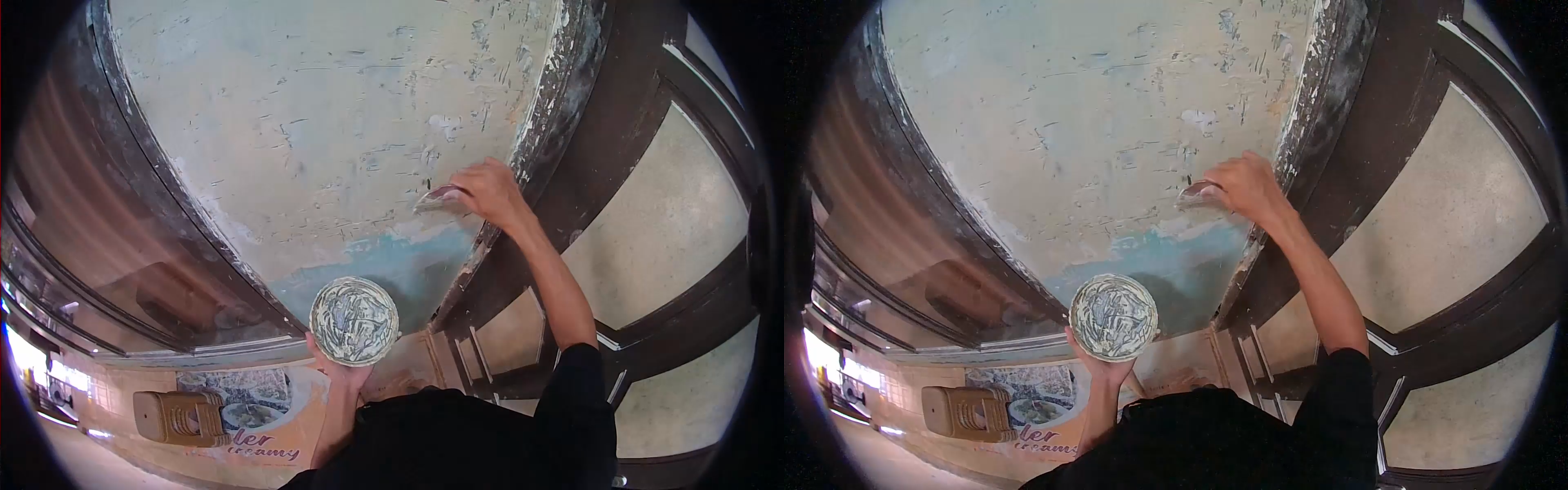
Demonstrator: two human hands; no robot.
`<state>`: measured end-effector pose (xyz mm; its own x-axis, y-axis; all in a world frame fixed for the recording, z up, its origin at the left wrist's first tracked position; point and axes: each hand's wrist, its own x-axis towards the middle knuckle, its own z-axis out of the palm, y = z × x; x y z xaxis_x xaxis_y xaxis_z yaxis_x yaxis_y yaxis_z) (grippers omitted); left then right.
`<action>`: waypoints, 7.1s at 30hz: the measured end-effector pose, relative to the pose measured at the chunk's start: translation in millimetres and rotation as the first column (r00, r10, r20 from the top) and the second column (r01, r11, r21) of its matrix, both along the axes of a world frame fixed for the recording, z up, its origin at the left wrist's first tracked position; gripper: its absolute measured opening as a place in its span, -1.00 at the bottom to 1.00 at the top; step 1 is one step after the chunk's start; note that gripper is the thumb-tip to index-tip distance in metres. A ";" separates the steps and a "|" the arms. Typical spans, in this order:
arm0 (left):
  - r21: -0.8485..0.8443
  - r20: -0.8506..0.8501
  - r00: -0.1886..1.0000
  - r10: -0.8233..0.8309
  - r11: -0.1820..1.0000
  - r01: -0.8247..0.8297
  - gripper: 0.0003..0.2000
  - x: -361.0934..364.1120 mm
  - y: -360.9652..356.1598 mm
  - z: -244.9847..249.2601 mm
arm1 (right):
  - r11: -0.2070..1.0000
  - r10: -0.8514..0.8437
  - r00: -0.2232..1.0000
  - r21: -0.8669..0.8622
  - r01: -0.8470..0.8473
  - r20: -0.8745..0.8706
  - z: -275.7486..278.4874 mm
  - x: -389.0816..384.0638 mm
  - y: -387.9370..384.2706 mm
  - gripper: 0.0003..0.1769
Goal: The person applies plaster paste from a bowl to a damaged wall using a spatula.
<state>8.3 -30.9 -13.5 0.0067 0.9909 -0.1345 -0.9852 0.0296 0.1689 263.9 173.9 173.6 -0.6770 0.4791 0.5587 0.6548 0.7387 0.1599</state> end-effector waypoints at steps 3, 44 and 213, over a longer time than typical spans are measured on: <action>0.028 -0.017 0.999 -0.036 0.999 0.037 -0.13 2.7 -0.6 7.1 | 0.988 -0.051 0.998 0.145 0.057 -0.042 -11.8 -8.0 9.7 -0.80; -0.002 0.052 0.995 -0.082 0.997 0.082 -0.15 13.7 -15.2 -3.5 | 0.998 -0.044 0.999 0.053 0.046 -0.025 9.7 -9.3 15.1 -0.80; 0.185 -0.022 0.993 -0.113 0.976 0.115 -0.05 -3.2 9.8 -13.1 | 0.502 -0.480 -0.253 -0.027 -0.864 -0.840 -207.2 19.2 -137.7 -0.77</action>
<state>5.1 -21.1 -26.6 0.1204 0.9914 0.0509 -0.9751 0.1085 0.1934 283.1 36.2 -33.6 0.0001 0.9676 0.2525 -0.7348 0.1714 -0.6562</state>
